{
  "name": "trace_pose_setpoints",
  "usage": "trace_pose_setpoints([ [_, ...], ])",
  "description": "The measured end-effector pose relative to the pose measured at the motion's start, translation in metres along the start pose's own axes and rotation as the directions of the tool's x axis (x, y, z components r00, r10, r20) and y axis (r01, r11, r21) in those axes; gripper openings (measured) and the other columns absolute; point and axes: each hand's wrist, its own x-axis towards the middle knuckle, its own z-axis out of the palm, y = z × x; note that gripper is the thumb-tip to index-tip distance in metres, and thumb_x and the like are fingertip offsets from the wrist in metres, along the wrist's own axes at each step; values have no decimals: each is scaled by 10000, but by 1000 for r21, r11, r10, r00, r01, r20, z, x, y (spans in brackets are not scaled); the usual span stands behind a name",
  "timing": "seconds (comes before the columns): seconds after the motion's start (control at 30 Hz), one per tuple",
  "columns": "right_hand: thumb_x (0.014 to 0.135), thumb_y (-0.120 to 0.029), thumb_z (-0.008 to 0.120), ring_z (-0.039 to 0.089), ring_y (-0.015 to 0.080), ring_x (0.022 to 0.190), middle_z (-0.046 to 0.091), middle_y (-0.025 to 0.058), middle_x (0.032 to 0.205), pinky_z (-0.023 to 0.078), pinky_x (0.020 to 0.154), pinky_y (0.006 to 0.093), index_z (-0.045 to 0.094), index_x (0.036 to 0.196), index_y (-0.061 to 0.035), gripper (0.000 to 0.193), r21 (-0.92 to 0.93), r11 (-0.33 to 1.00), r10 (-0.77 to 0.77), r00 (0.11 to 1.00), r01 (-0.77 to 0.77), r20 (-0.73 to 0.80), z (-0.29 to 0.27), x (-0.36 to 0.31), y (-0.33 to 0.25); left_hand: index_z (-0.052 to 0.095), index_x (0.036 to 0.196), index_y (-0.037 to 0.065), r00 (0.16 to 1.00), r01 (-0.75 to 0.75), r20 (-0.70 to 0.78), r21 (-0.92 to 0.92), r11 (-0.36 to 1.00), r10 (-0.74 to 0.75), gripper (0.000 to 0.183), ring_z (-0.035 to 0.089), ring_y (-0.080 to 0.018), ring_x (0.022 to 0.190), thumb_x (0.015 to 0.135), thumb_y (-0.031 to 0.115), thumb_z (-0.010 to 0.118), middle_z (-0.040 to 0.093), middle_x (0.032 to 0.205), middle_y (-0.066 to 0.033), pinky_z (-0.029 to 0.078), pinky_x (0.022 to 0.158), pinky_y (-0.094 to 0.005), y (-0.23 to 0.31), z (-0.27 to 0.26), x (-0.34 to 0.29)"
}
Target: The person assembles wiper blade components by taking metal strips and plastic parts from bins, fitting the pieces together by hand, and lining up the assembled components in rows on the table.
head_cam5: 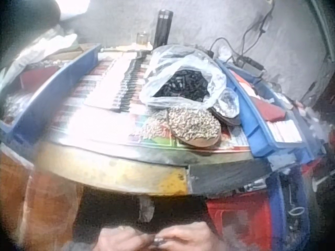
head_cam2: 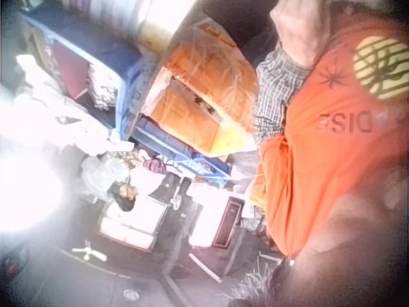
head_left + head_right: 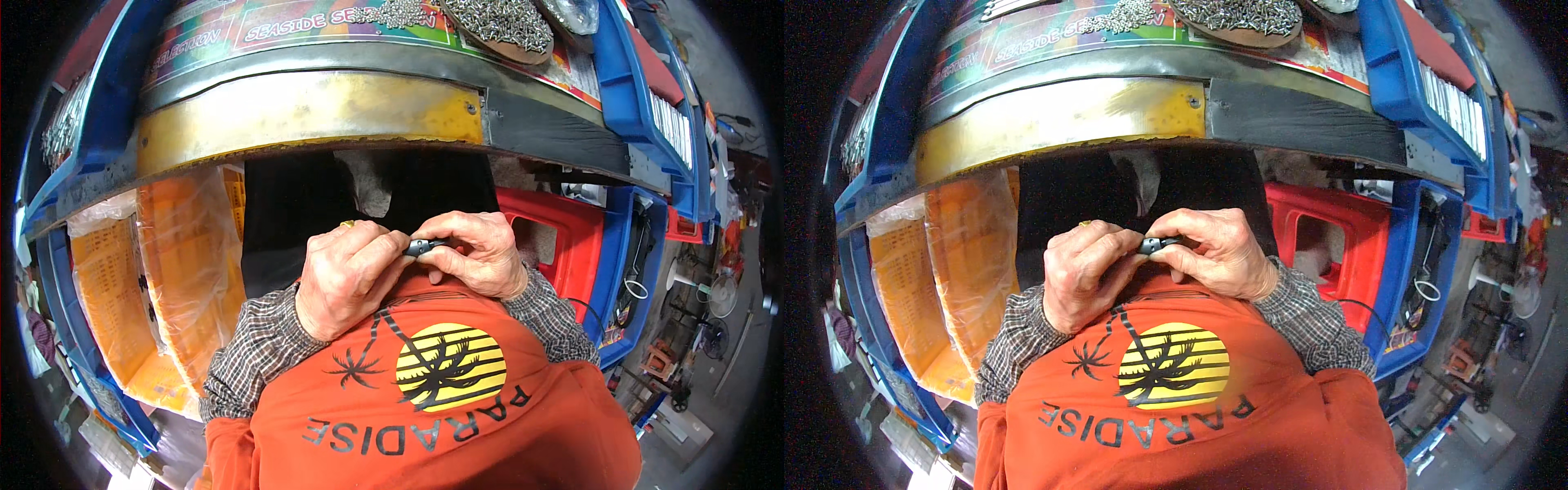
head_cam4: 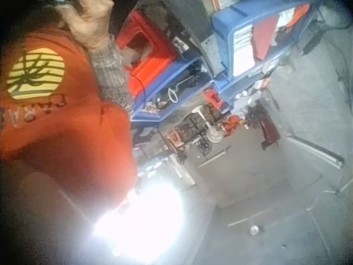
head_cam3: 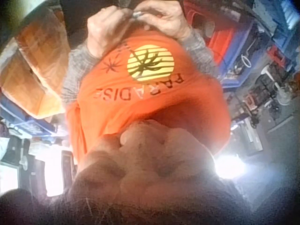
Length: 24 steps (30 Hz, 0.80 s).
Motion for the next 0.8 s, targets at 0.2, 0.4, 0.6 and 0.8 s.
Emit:
trace_pose_setpoints([
  [0.2, 838, 17, 650, 618, 76, 579, 661, 75, 827, 502, 489, 202, 635, 977, 33, 141, -89, 995, -52, 997, 47, -60, 5, 0, 2, 625, 868, 41, 990, 75, -124, 56, 996, -67, 230, 596, -195, 599, 673, 8, 743, 627, 751, -77, 467, 526, -294, 5, 5, -4],
  [0.4, 831, 18, 653, 618, 83, 562, 660, 74, 806, 502, 485, 211, 633, 969, 30, 140, -96, 994, -49, 997, 43, -60, 7, 0, 3, 619, 865, 38, 995, 21, -99, 35, 999, -18, 228, 583, -195, 586, 673, 6, 738, 618, 747, -71, 460, 523, -292, 1, 3, -3],
  [0.6, 834, 6, 652, 625, 91, 559, 662, 79, 804, 500, 481, 217, 634, 965, 24, 133, -97, 993, -64, 997, 60, -39, 5, 4, 6, 617, 871, 33, 996, 37, -88, 56, 998, -32, 224, 597, -221, 624, 675, 10, 722, 584, 729, -65, 471, 548, -310, -1, 2, -2],
  [0.8, 817, 1, 674, 661, 122, 675, 673, 94, 861, 537, 582, 226, 639, 987, 36, 177, -262, 957, -132, 991, 121, -24, -5, 15, -7, 621, 884, 39, 992, -15, -125, 110, 994, 29, 251, 567, -215, 586, 659, 8, 728, 563, 716, -59, 452, 521, -312, 1, -3, 11],
])
